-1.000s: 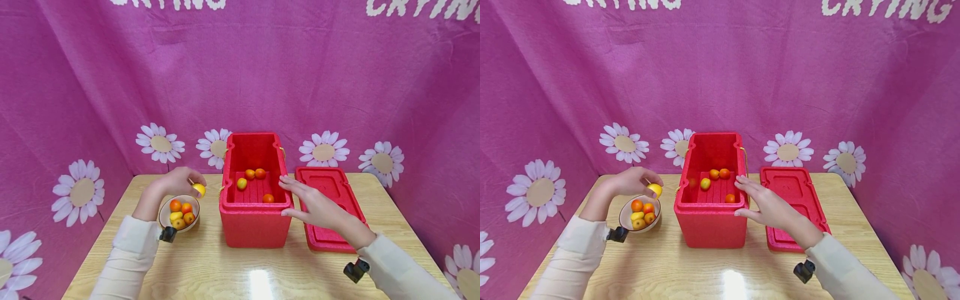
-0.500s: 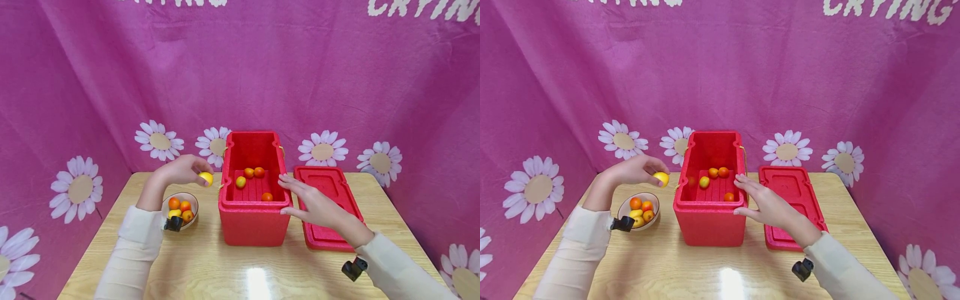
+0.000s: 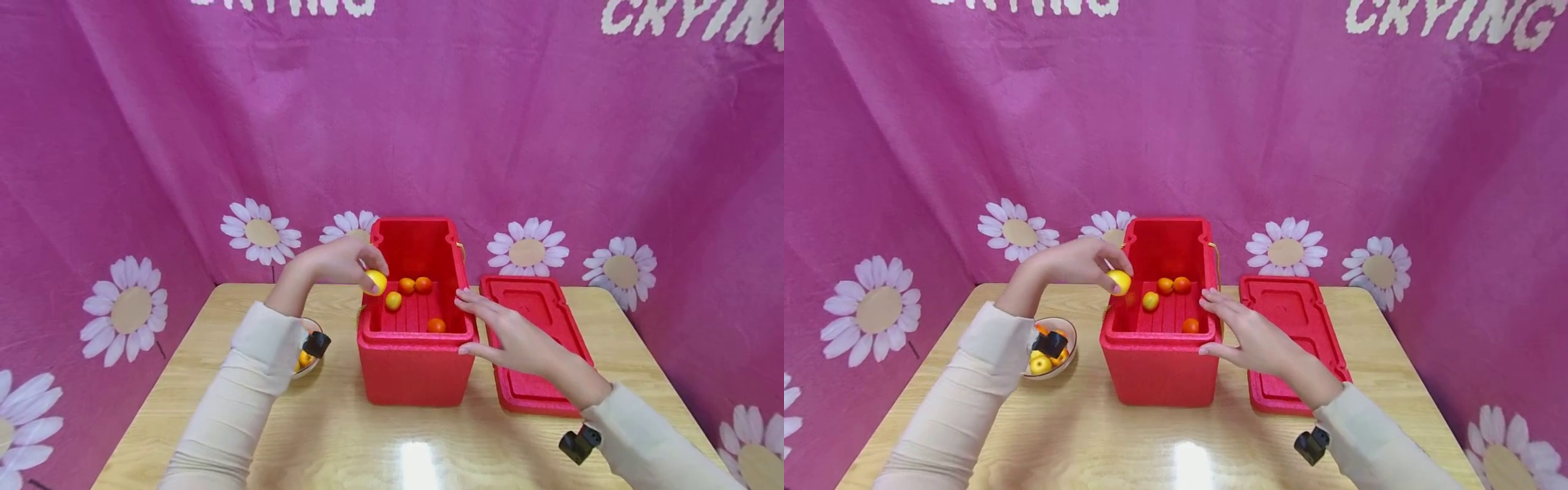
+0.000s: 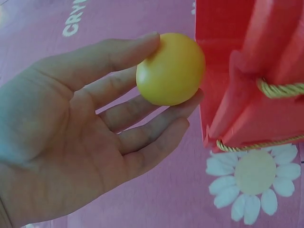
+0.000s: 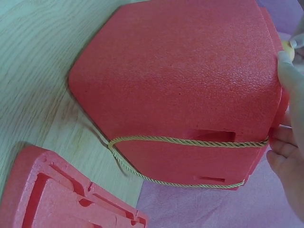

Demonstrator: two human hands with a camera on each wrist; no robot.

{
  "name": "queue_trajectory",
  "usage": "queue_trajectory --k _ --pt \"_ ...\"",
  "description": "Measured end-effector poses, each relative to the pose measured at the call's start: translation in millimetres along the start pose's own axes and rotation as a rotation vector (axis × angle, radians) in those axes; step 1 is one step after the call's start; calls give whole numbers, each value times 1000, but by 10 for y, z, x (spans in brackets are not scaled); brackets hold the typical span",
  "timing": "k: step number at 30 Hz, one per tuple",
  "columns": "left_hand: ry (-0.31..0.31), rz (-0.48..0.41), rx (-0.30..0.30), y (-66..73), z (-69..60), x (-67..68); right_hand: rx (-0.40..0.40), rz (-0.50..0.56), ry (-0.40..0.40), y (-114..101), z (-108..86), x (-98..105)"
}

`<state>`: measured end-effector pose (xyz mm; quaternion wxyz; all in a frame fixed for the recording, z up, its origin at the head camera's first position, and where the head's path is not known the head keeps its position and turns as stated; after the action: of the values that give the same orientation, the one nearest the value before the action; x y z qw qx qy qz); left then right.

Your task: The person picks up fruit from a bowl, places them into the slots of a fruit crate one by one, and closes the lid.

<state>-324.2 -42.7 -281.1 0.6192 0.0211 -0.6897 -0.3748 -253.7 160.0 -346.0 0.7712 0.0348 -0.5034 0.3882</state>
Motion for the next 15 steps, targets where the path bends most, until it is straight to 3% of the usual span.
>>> queue_trajectory --k 10,15 --pt "-119 9 38 171 374 -264 -9 4 -22 11 -53 -40" --pt "-159 45 85 180 592 -391 1 -6 5 11 -47 -8"
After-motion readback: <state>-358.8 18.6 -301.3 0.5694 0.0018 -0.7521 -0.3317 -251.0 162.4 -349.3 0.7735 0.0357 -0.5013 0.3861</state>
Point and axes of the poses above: each hand's wrist, its own z-axis towards the middle knuckle, its own x-axis out of the back of the hand, y = z × x, the point moved 9 cm from there along z, towards the middle knuckle, and after that the axes turned 15 degrees about y, right-handed, at the moved point
